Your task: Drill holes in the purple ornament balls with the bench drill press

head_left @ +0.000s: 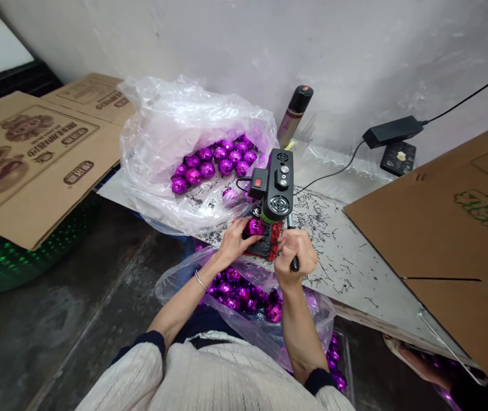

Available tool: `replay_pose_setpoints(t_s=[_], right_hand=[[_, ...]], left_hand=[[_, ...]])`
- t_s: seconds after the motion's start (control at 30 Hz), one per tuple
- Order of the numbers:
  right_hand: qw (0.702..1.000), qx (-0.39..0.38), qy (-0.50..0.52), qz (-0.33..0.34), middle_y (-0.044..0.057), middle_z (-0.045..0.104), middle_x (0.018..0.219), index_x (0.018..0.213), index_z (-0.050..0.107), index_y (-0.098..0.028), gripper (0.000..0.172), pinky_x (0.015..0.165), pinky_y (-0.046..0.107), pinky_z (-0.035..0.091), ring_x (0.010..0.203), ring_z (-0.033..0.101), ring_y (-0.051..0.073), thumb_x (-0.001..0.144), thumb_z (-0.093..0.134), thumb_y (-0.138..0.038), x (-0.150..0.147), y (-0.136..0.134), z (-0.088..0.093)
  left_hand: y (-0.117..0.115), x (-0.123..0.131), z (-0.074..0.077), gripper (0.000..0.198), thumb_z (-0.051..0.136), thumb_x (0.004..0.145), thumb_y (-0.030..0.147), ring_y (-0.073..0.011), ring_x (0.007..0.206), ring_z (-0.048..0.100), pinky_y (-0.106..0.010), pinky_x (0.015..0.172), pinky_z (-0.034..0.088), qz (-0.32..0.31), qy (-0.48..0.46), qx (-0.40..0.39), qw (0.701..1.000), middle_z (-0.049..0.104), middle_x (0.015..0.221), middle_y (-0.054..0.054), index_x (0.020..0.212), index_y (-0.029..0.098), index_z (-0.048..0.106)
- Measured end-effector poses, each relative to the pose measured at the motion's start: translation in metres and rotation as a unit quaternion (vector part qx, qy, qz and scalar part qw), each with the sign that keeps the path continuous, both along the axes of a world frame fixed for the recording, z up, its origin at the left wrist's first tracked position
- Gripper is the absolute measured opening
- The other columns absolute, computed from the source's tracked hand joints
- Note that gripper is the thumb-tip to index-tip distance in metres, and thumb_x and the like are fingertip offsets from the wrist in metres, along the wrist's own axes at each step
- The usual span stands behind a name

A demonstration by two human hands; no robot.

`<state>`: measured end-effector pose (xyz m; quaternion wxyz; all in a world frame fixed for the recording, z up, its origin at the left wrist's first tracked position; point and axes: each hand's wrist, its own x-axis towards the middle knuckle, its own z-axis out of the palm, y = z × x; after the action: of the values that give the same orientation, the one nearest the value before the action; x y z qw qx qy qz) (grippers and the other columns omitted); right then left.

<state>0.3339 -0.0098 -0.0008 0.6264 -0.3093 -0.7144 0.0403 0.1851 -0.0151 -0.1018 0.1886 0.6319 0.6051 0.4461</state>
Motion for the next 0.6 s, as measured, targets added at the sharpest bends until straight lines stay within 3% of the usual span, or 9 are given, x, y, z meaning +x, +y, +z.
replay_pose_setpoints(t_s=[0.23, 0.47, 0.6], right_hand=[[1.0, -0.003, -0.006, -0.009, -0.002, 0.056, 0.065, 0.072, 0.05, -0.023, 0.026, 0.06, 0.028, 0.043, 0.063, 0.056, 0.013, 0.096, 0.047, -0.011, 0.0, -0.001, -0.002], [1.0, -0.007, 0.0, -0.008, -0.002, 0.056, 0.065, 0.072, 0.05, -0.022, 0.026, 0.061, 0.027, 0.043, 0.063, 0.056, 0.012, 0.096, 0.047, -0.013, 0.0, -0.001, -0.003], [0.999, -0.022, -0.013, -0.027, -0.002, 0.055, 0.064, 0.072, 0.049, -0.023, 0.027, 0.059, 0.028, 0.043, 0.062, 0.057, 0.013, 0.098, 0.046, -0.017, 0.002, -0.002, -0.005]], left_hand=[[-0.003, -0.001, 0.004, 0.057, 0.075, 0.088, 0.05, -0.03, 0.121, 0.066, -0.047, 0.105, 0.053, 0.009, 0.004, 0.001, 1.0, 0.068, 0.127, -0.013, 0.133, 0.02, 0.061], [0.007, 0.009, -0.008, 0.059, 0.079, 0.085, 0.047, -0.0277, 0.119, 0.066, -0.045, 0.105, 0.052, 0.027, -0.064, 0.007, 0.998, 0.069, 0.128, -0.011, 0.135, 0.022, 0.06], [0.008, 0.018, -0.011, 0.06, 0.078, 0.086, 0.044, -0.0273, 0.125, 0.064, -0.044, 0.11, 0.049, -0.004, -0.057, -0.003, 0.998, 0.067, 0.134, -0.011, 0.139, 0.023, 0.059]])
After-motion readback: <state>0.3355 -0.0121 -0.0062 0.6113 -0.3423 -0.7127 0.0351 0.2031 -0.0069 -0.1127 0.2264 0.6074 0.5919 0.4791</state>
